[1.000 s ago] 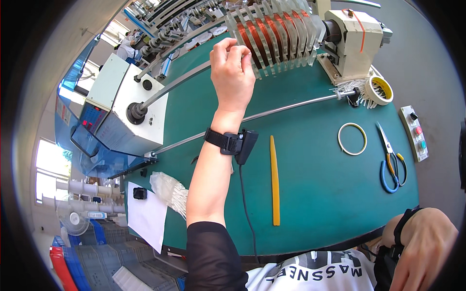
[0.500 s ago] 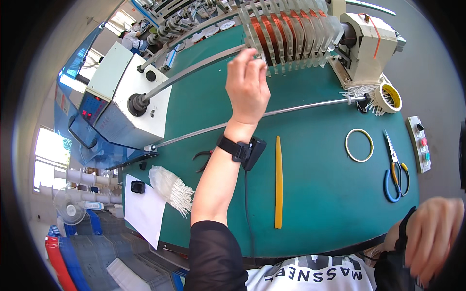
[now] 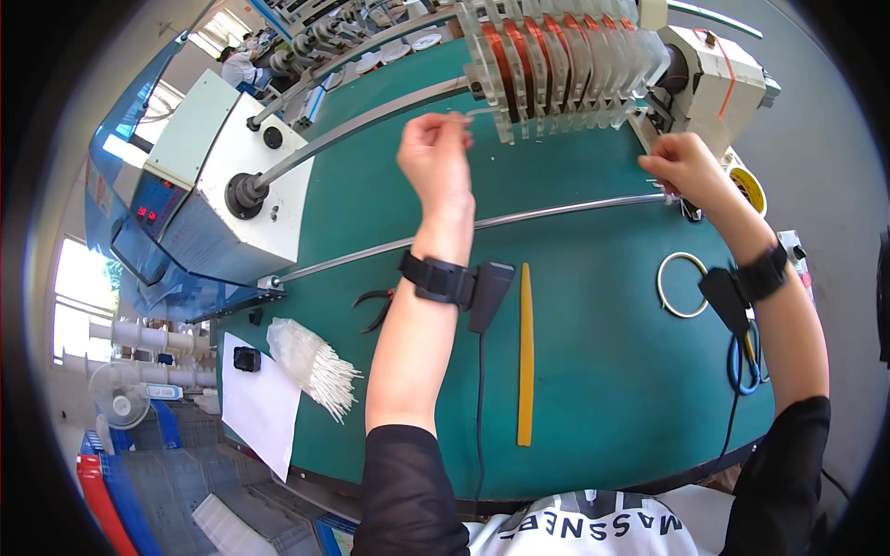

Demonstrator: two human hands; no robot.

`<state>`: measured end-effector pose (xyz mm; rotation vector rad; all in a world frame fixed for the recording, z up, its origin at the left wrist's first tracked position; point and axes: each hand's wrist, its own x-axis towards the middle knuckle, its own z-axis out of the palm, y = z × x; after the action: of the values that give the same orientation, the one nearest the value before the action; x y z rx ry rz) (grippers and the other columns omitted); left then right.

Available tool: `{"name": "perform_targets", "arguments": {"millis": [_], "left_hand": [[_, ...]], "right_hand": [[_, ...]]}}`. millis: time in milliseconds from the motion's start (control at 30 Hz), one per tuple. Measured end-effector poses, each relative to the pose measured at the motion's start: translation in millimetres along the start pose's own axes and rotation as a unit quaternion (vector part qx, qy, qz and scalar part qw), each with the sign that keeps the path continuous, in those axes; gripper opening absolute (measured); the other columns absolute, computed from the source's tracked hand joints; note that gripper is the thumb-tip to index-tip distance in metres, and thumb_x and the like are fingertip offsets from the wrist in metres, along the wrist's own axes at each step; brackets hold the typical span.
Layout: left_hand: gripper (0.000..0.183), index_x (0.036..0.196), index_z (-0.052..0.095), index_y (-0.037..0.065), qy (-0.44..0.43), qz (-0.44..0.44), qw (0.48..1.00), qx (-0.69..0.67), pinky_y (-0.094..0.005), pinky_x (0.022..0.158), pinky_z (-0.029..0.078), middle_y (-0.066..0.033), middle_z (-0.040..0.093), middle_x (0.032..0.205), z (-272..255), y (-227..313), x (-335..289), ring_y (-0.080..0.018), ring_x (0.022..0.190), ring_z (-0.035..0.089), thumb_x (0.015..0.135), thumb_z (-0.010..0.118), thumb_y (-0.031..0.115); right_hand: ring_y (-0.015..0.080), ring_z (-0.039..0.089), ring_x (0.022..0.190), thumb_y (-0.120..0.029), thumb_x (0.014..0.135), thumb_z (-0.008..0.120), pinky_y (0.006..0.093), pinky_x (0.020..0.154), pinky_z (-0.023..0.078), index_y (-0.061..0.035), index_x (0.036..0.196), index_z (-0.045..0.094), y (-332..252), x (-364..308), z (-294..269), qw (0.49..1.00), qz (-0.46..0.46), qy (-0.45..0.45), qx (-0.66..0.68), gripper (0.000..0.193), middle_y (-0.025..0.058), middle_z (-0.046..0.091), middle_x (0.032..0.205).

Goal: Assembling and securing copper wire coils using industrial machinery and zip ties.

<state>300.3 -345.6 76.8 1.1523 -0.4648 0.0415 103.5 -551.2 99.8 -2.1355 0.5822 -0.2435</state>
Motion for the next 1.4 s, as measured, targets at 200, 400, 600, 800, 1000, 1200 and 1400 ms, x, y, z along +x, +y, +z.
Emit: {"name": "perform_targets", "arguments": {"millis": [200,400,600,800,1000,1200,1400], "left_hand": [[0.02,0.103,0.061,-0.002,0.049,-0.038,0.983,0.175,-0.0251,0.056,0.046,-0.0088,0.062,0.073,-14,-13,-3,-0.0106,0.061,0.057,0.085,0.053,0.002],[0.027,0.103,0.066,-0.001,-0.041,0.01,0.959,0.279,-0.0259,0.062,0.048,-0.0114,0.065,0.08,-36,-14,-11,-0.0149,0.068,0.062,0.086,0.045,-0.002],[0.018,0.099,0.067,0.0,-0.076,0.121,0.9,0.412,-0.0255,0.064,0.048,-0.0088,0.064,0.084,-37,-2,-10,-0.0125,0.067,0.059,0.083,0.057,0.001],[0.009,0.086,0.068,0.0,-0.065,0.135,0.892,0.426,-0.0284,0.059,0.047,-0.0094,0.061,0.083,-35,14,-1,-0.0169,0.062,0.058,0.082,0.061,0.003],[0.012,0.08,0.068,0.001,-0.077,0.167,0.854,0.487,-0.0309,0.063,0.047,-0.0103,0.062,0.084,-28,8,20,-0.0199,0.063,0.058,0.077,0.063,0.011],[0.013,0.068,0.064,0.004,-0.004,0.134,0.822,0.553,-0.0414,0.068,0.048,-0.0124,0.061,0.084,-46,12,43,-0.0339,0.079,0.06,0.072,0.061,0.016],[0.009,0.068,0.062,0.003,0.011,0.089,0.823,0.56,-0.0379,0.065,0.048,-0.0122,0.06,0.079,-95,21,11,-0.0307,0.073,0.059,0.073,0.06,0.011]], "right_hand": [[0.0124,0.054,0.054,-0.014,0.079,0.066,0.028,0.048,0.043,-0.0011,0.09,0.066,67,83,22,0.99,-0.012,0.117,-0.074,0.017,0.0055,0.059,0.068],[0.0157,0.059,0.058,-0.016,0.077,0.067,0.0304,0.055,0.048,-0.0034,0.101,0.068,68,106,52,0.977,0.126,0.169,-0.022,0.027,0.0081,0.064,0.076],[0.0292,0.066,0.077,-0.019,0.076,0.063,0.0379,0.069,0.051,-0.0045,0.098,0.069,60,103,51,0.958,0.078,0.233,-0.151,0.027,0.0169,0.067,0.089],[0.0335,0.065,0.086,-0.01,0.076,0.055,0.0423,0.072,0.052,-0.0063,0.082,0.068,11,55,22,0.878,0.005,0.177,-0.445,0.014,0.0161,0.067,0.088],[0.0334,0.065,0.085,-0.009,0.075,0.058,0.0412,0.071,0.053,-0.0054,0.083,0.067,14,35,-16,0.825,0.053,0.207,-0.523,0.013,0.0177,0.067,0.085],[0.0342,0.065,0.084,-0.011,0.077,0.055,0.0414,0.071,0.052,-0.0051,0.081,0.066,1,44,3,0.845,-0.006,0.234,-0.481,0.013,0.016,0.067,0.084],[0.0346,0.064,0.084,-0.014,0.08,0.052,0.0421,0.072,0.051,-0.0058,0.084,0.064,-3,59,13,0.865,-0.017,0.279,-0.418,0.016,0.0162,0.066,0.085]]}}
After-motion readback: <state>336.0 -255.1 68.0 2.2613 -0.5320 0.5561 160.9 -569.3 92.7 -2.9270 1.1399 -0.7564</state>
